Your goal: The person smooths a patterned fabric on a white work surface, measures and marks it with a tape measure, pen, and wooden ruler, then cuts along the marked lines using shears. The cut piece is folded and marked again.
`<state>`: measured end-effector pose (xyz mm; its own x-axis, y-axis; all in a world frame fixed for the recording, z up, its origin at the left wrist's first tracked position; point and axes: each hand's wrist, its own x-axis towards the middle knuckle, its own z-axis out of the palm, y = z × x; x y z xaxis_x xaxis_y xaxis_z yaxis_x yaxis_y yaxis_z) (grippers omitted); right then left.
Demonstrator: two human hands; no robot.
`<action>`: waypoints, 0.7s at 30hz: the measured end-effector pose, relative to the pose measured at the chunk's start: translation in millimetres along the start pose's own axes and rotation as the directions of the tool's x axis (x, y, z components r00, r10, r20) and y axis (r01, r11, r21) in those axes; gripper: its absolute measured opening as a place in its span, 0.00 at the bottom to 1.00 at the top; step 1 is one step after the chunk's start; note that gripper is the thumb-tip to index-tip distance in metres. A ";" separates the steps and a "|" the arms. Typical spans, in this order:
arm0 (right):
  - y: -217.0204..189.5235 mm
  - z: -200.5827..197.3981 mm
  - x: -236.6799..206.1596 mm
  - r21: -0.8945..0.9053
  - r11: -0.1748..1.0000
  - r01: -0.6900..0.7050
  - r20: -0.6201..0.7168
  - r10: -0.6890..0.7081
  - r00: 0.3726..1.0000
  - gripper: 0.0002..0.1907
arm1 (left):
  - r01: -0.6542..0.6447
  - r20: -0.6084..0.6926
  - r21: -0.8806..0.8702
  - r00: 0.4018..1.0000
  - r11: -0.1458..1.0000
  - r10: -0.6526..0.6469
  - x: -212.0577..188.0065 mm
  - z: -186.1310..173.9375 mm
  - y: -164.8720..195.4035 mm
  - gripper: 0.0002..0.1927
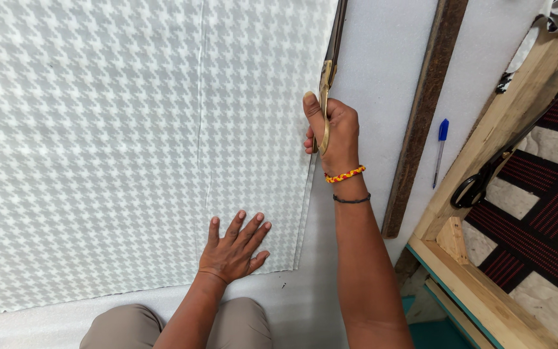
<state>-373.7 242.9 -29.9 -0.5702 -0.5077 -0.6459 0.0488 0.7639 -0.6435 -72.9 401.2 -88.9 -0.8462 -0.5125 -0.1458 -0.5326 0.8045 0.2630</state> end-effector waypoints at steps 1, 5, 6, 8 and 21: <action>-1.0 -1.0 -0.1 0.016 1.000 -0.001 0.018 0.001 1.000 0.29 | 0.001 0.001 0.000 1.000 1.000 -0.001 0.3 -0.1 0.1 0.37; -10.6 -4.2 10.2 0.107 0.994 0.004 0.096 -0.014 0.995 0.28 | -0.005 -0.003 -0.001 1.000 1.000 0.005 1.7 -1.0 -0.6 0.37; -14.0 -4.6 15.6 0.133 0.991 0.004 0.120 -0.020 0.993 0.28 | -0.004 -0.004 -0.001 1.000 1.000 0.004 1.9 -1.3 -0.7 0.37; -19.9 -5.9 25.6 0.114 0.993 0.024 0.109 -0.036 0.993 0.29 | -0.004 -0.005 -0.002 1.000 1.000 0.004 2.0 -1.9 -1.0 0.37; -26.1 0.4 35.7 0.022 0.998 0.052 -0.023 -0.051 0.998 0.28 | -0.008 0.005 -0.001 1.000 1.000 0.008 -1.4 2.0 0.4 0.37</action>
<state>-395.0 204.7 -36.4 -0.5906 -0.5369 -0.6024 0.0369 0.7277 -0.6849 -71.9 402.8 -90.4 -0.8506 -0.5045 -0.1482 -0.5256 0.8083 0.2654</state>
